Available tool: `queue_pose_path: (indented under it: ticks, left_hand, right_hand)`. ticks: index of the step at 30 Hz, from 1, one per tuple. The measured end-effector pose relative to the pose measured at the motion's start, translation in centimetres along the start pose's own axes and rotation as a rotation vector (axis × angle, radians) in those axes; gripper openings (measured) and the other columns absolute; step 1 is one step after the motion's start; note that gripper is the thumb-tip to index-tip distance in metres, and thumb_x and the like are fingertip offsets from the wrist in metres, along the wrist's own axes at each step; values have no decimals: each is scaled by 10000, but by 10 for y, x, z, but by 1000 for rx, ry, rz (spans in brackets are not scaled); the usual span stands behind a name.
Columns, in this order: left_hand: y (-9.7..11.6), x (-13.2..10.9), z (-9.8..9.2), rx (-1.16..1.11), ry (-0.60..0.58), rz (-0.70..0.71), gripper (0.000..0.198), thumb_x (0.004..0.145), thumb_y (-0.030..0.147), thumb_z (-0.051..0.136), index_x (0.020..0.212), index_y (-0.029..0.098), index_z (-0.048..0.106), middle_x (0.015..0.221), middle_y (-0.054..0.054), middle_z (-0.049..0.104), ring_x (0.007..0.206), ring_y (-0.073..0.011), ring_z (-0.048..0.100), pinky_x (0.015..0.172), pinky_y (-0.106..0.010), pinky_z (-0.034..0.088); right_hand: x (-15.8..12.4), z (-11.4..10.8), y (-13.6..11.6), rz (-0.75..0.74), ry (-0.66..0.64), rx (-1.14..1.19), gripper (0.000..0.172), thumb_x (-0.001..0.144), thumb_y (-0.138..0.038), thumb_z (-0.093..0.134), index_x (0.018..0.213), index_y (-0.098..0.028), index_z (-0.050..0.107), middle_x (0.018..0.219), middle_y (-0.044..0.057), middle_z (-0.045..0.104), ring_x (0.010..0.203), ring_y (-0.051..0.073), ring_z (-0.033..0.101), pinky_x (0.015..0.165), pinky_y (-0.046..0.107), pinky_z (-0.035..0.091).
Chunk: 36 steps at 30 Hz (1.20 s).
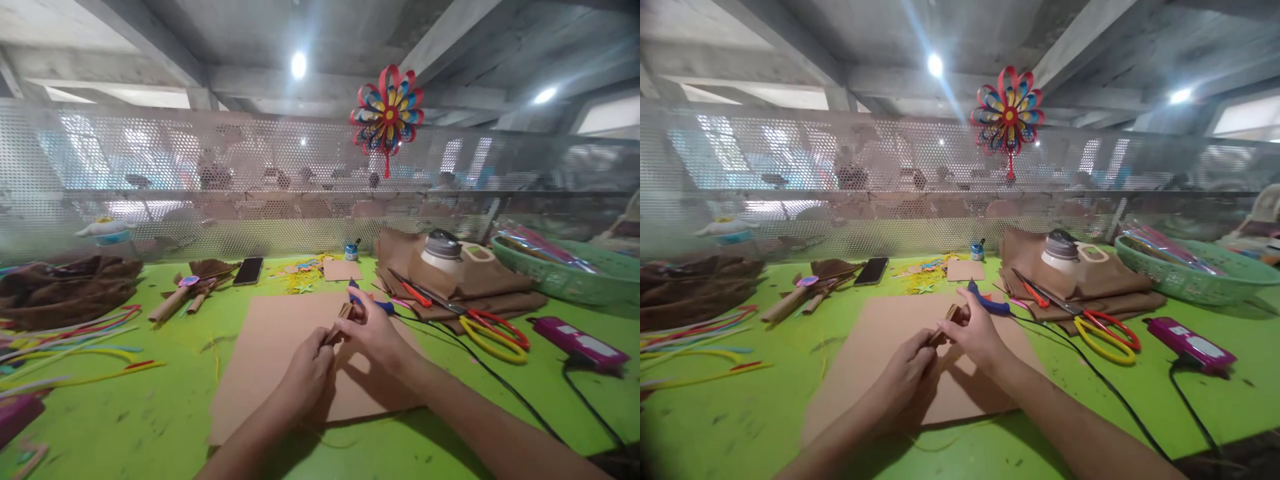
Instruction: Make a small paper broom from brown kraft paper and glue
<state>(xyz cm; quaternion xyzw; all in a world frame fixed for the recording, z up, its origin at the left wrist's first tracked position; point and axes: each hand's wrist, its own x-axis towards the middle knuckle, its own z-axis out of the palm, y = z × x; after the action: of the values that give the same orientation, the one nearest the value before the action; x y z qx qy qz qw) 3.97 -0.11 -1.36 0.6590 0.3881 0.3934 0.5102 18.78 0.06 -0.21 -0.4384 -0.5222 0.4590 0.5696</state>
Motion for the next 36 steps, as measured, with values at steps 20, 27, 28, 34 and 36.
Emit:
queue_pose_path:
  ticks: [20, 27, 28, 34, 36]
  left_hand:
    - [10, -8, 0, -477, -190, -377, 272, 808, 469, 550, 823, 206, 486, 479, 84, 382, 338, -46, 260, 321, -168, 138]
    - [0, -4, -2, -417, -194, -295, 249, 838, 443, 516, 807, 201, 467, 471, 74, 409, 355, -63, 364, 328, -167, 204]
    - [0, -5, -1, -403, -194, -293, 248, 840, 442, 511, 808, 199, 470, 469, 73, 414, 354, -64, 366, 330, -169, 210]
    - [2, -6, -1, -333, -194, -299, 254, 825, 444, 517, 809, 195, 467, 455, 72, 423, 351, -65, 380, 336, -167, 200]
    - [1, -5, -1, -329, -193, -300, 255, 815, 444, 525, 803, 196, 465, 445, 76, 413, 342, -65, 366, 330, -169, 204]
  right_hand:
    - [-4, 2, -1, -8, 26, 36, 465, 694, -282, 688, 1095, -127, 510, 623, -59, 547, 539, 116, 546, 547, 270, 433]
    - [-7, 3, -5, -2, 35, 20, 403, 738, -348, 649, 1048, -121, 530, 655, -32, 566, 542, 108, 527, 542, 265, 426]
    - [-7, 3, -5, -1, 44, 19, 399, 741, -356, 645, 1041, -118, 534, 642, -33, 565, 540, 109, 525, 543, 264, 425]
    - [-7, 2, -6, 8, 106, 59, 378, 720, -349, 651, 1005, -122, 553, 587, -47, 548, 527, 112, 522, 540, 261, 426]
    - [-7, 2, -5, 9, 106, 81, 371, 711, -348, 662, 993, -127, 563, 591, -50, 542, 528, 110, 524, 544, 261, 425]
